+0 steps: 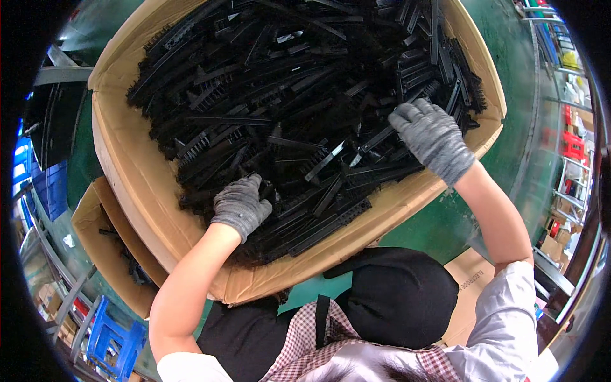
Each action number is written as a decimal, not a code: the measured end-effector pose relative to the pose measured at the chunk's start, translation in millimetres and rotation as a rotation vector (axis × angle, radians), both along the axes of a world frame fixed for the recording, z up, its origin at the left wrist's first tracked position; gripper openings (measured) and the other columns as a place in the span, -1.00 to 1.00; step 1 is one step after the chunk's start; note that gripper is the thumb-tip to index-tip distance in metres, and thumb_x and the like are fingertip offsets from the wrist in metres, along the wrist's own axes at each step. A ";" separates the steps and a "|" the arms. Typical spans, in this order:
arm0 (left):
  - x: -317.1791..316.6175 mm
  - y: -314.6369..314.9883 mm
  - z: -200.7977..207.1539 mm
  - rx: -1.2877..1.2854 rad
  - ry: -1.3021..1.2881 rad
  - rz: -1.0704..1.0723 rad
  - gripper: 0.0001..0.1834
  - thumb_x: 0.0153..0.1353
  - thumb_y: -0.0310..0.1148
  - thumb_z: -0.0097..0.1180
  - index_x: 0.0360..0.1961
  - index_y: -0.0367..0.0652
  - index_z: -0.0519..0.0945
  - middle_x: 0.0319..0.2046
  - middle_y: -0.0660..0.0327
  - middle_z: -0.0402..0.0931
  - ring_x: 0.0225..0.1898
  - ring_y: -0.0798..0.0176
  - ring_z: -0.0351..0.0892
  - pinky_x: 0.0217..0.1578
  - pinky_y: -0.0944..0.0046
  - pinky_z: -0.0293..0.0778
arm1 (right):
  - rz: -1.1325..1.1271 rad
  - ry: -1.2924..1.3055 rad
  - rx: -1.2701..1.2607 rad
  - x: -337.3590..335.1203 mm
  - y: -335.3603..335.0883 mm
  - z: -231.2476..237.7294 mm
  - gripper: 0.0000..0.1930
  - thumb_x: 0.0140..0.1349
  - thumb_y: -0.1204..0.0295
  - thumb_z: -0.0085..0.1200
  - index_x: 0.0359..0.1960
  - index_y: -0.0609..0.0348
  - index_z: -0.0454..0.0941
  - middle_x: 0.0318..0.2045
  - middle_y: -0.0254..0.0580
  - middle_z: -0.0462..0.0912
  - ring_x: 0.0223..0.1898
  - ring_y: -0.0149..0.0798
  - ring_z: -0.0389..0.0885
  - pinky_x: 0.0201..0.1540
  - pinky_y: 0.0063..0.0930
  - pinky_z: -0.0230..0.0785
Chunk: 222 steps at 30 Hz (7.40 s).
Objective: The person sorts black plastic components by hand, transferring them from a large cardboard box into a smaller one while wearing gloves.
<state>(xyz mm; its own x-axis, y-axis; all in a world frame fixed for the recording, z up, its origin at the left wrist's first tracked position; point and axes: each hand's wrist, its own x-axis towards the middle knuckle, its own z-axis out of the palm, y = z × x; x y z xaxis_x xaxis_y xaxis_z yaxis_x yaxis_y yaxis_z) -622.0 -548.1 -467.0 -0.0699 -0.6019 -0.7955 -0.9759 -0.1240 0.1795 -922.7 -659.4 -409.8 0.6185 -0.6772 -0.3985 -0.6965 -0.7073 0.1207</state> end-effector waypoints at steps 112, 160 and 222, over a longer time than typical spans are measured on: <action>12.3 -6.3 -44.7 0.077 -0.328 -0.516 -0.68 -0.08 -0.30 0.02 -0.24 -0.13 0.54 -0.15 0.08 0.45 -0.08 0.04 0.38 -0.14 0.03 0.34 | 0.089 0.275 0.388 91.0 -0.3 -112.0 -0.78 0.02 0.47 -0.03 -0.28 0.11 0.58 -0.22 -0.05 0.56 -0.15 -0.07 0.53 -0.17 -0.29 0.42; 215.2 148.3 144.8 -1.350 0.891 1.738 -0.72 0.04 -0.30 0.15 -0.25 -0.21 0.48 -0.29 0.11 0.48 -0.24 0.30 0.48 -0.22 0.36 0.46 | -0.071 0.130 1.023 182.7 69.0 3.9 -0.53 0.00 0.06 -0.02 -0.28 0.27 0.49 -0.31 0.07 0.53 -0.21 -0.02 0.50 -0.14 -0.28 0.35; 74.7 36.4 65.1 -0.657 0.291 0.196 -0.85 0.05 -0.43 0.03 -0.31 -0.14 0.54 -0.35 0.13 0.52 -0.31 0.13 0.51 -0.27 0.27 0.44 | 0.546 0.502 1.152 171.8 83.4 -43.9 -0.58 -0.23 0.29 0.14 -0.24 0.16 0.53 -0.33 -0.06 0.57 -0.24 -0.05 0.53 -0.23 -0.27 0.38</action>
<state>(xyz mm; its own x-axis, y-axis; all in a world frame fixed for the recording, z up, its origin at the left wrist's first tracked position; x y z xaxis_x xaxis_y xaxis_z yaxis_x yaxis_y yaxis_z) -547.3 -511.7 -401.9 -0.0650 -0.9702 -0.2334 -0.8487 -0.0693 0.5244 -750.9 -576.0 -453.7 0.3204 0.4685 -0.8233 -0.3555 -0.7461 -0.5629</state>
